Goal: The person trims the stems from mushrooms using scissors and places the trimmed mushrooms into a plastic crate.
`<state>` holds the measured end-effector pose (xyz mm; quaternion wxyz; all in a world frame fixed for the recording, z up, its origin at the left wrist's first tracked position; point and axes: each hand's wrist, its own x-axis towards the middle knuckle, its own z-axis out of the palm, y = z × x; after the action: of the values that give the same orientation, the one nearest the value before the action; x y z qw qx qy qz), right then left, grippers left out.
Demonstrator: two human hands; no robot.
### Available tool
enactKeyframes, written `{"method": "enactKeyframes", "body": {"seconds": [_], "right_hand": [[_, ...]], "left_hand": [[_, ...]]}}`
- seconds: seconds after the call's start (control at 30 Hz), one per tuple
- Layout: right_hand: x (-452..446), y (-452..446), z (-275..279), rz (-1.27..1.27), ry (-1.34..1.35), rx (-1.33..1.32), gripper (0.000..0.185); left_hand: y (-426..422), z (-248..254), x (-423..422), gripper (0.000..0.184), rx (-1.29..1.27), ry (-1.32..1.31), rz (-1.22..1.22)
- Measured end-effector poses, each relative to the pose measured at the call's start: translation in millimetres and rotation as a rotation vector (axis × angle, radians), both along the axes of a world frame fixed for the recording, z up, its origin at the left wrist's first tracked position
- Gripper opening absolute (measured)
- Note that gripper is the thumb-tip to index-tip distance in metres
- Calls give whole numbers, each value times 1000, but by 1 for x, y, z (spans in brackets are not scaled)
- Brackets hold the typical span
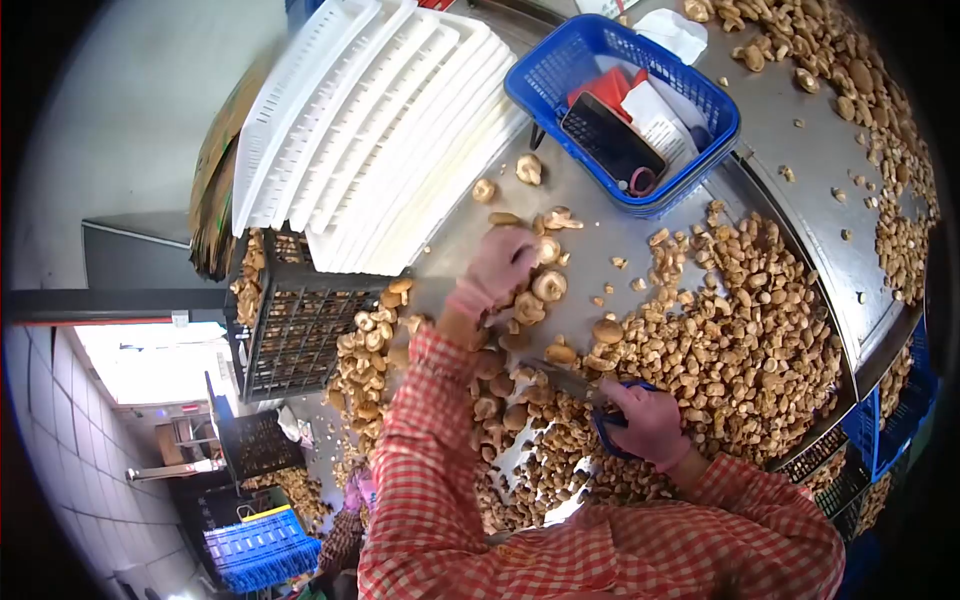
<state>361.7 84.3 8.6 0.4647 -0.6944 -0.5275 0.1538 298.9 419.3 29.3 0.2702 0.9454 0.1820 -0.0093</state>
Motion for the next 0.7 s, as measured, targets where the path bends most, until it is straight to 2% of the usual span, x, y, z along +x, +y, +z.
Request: {"method": "enactKeyframes", "body": {"seconds": [0.03, 0.1, 0.17, 0.2, 0.23, 0.27, 0.33, 0.4, 0.43, 0.5, 0.53, 0.7], "right_hand": [[1, -1, -2, -2, 6, 16, 47], [-1, -2, -3, 20, 27, -30, 48], [1, 0, -2, 18, -18, -19, 44], [1, 1, -4, 38, -11, -14, 48], [-1, 2, -4, 43, -1, -19, 48], [-1, 2, -4, 58, 16, -34, 49], [0, 2, -5, 61, 44, -49, 52], [1, 1, -6, 65, 31, -66, 52], [2, 1, -6, 79, 26, -64, 51], [2, 1, -6, 77, -8, -90, 51], [2, 1, -6, 77, -5, -78, 51], [2, 2, -6, 84, 1, -63, 50]], "left_hand": [[-9, 11, -12, 16, 163, 3, -88], [-8, 81, -42, 33, -297, 580, -233], [-6, 106, -44, 44, -418, 544, -67], [0, 114, -29, 43, -217, 530, -87], [-12, 139, 4, 42, -192, 555, 82], [6, 112, 6, 41, -83, 344, 235], [47, 53, 31, 45, 188, 44, 164], [63, 9, 67, 58, 146, -122, 217], [72, -15, 80, 58, 130, -127, 207], [71, -38, 100, 69, 351, -58, 128], [70, -46, 102, 68, 532, 174, 142], [78, -38, 72, 53, 464, 111, 283]]}}
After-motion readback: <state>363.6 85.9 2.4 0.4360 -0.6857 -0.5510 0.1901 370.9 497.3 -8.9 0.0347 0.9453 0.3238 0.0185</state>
